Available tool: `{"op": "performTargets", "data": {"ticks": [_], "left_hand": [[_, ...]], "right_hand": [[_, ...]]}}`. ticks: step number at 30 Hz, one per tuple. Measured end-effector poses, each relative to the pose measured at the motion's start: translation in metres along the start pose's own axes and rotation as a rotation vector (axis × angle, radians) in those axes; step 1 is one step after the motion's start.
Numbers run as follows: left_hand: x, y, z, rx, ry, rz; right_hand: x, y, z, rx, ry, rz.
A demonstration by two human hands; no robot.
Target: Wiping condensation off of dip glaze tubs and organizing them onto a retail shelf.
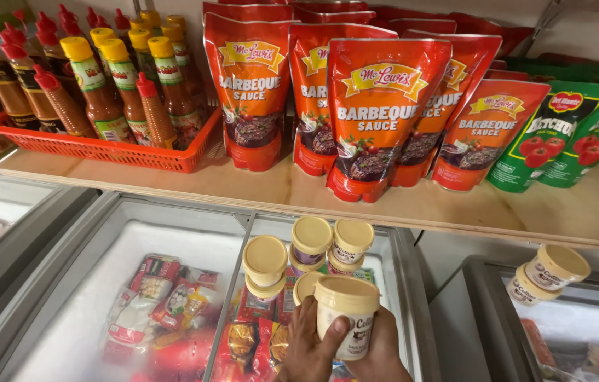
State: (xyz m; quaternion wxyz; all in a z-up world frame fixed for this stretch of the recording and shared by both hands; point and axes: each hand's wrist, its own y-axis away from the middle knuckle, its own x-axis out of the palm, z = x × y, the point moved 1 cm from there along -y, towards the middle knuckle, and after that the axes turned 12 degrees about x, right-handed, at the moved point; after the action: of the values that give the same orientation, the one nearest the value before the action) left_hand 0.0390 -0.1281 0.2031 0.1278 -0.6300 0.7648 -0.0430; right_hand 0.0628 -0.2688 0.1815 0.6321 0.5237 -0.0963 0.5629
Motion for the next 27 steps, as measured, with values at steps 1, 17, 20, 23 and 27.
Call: {"op": "performTargets", "data": {"ticks": [1, 17, 20, 23, 27], "left_hand": [[0.001, 0.001, -0.001, 0.216, -0.156, -0.071], [0.003, -0.017, -0.049, 0.329, -0.15, 0.009], [0.0, -0.029, -0.064, 0.279, 0.053, -0.024], [-0.01, -0.047, -0.073, 0.266, 0.202, -0.005], [-0.035, -0.076, -0.101, 0.35, 0.515, 0.018]], "right_hand": [[0.01, 0.011, -0.002, -0.037, -0.01, 0.016], [0.025, 0.042, 0.008, -0.735, 0.027, -0.508], [0.022, 0.033, 0.019, -0.604, -0.086, -0.506], [-0.069, -0.063, 0.032, -0.786, -0.027, -0.342], [0.007, -0.027, 0.041, -0.907, 0.116, -0.374]]}}
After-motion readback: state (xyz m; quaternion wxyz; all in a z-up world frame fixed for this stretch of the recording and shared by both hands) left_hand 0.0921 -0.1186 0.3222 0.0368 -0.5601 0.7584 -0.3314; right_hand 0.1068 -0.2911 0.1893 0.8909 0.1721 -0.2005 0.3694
